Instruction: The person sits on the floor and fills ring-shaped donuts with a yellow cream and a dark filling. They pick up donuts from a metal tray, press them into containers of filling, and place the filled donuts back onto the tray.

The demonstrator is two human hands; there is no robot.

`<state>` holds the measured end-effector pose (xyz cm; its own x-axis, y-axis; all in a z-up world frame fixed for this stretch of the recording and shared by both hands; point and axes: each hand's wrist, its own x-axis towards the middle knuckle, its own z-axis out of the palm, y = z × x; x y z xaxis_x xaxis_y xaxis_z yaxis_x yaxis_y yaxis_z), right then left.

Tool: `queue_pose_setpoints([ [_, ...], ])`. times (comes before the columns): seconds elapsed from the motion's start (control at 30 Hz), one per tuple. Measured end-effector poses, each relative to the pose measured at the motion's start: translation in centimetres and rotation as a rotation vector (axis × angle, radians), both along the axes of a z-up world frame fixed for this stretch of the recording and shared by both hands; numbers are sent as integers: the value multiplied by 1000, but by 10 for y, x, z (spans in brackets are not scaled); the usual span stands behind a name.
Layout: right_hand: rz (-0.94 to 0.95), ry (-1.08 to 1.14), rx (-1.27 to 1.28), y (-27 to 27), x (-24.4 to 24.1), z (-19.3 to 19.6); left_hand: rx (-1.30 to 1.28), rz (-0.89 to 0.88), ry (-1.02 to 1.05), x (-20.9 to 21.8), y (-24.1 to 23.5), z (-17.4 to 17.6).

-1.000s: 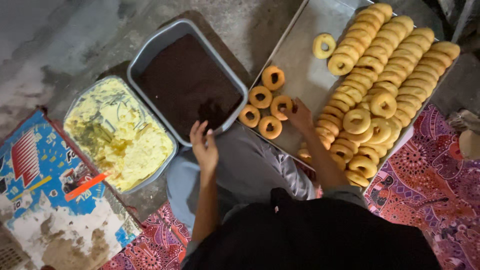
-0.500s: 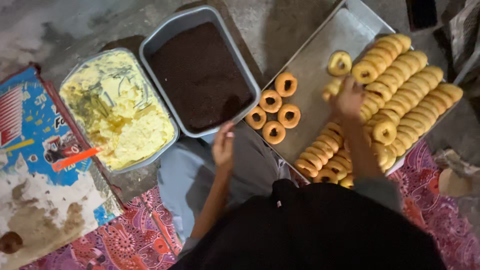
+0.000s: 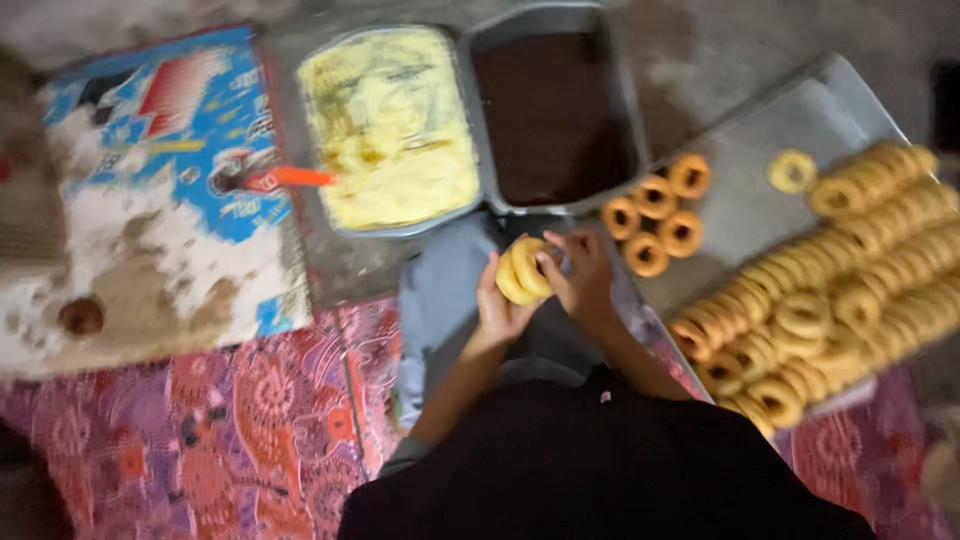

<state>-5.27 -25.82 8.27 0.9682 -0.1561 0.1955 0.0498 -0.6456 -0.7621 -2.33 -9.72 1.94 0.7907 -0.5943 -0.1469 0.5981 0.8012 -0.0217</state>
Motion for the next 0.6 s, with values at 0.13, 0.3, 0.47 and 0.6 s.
queue_pose_setpoints([
  [0.13,374,144,414,78,16,-16,492,427,-103,-7,66,-11],
  [0.3,697,-53,255,146,115,-47,730,685,47,-2,128,-48],
  [0.47,608,-356,-200,171,218,-67,434,594,299,17,160,-63],
  [0.6,600,-311,-183,180,232,-74,329,572,354,44,176,-67],
])
